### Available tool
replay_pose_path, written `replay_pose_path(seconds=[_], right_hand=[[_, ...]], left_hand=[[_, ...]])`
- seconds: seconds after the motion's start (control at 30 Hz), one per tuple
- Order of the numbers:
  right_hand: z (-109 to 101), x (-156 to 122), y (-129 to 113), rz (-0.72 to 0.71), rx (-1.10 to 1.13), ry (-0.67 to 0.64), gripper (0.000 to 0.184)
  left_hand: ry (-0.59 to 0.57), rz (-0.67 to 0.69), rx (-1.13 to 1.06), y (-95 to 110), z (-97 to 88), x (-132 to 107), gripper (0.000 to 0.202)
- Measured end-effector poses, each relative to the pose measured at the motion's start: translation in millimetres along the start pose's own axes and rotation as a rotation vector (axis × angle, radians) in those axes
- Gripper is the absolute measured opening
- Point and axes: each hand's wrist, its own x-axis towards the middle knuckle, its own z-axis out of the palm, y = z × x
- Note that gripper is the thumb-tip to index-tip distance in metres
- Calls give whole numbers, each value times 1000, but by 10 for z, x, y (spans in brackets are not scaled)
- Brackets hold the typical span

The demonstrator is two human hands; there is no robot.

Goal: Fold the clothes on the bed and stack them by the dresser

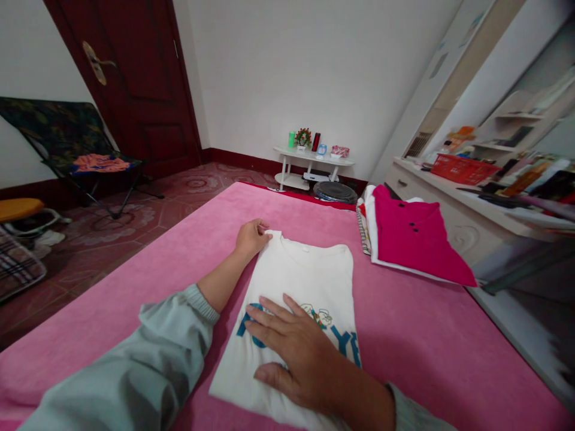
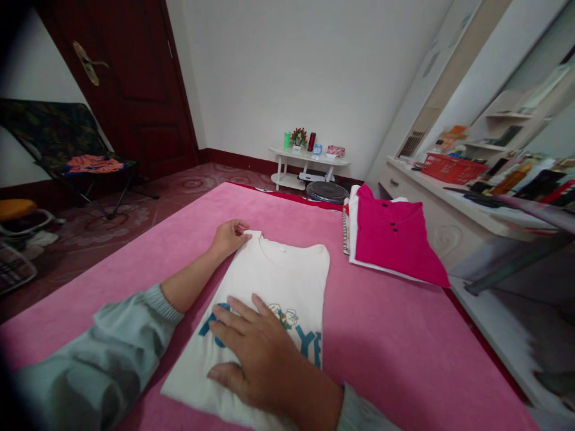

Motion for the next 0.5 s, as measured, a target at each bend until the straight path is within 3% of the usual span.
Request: replay_pose_path(seconds=[0.07, 0.13, 0.23, 0.3, 0.4, 0.5], right_hand=[[33, 2, 16, 20, 26, 64, 45], [56, -27, 57, 93, 33, 222, 35], [22, -172, 163, 371, -95, 540, 29], [-52, -328, 253, 627, -264, 642, 30], [-182, -551, 383, 942, -423, 538, 34], [-250, -652, 451, 1060, -401, 386, 39]], left_hand=[[9, -2, 43, 78, -76, -102, 33], [16, -16, 85, 157, -191, -250, 35], [-43, -72, 201, 234, -405, -536, 47], [-152, -118, 230, 254, -540, -743, 56], [-356, -224, 62, 272, -684, -1030, 53], [-523, -296, -111, 306, -743, -1226, 36]])
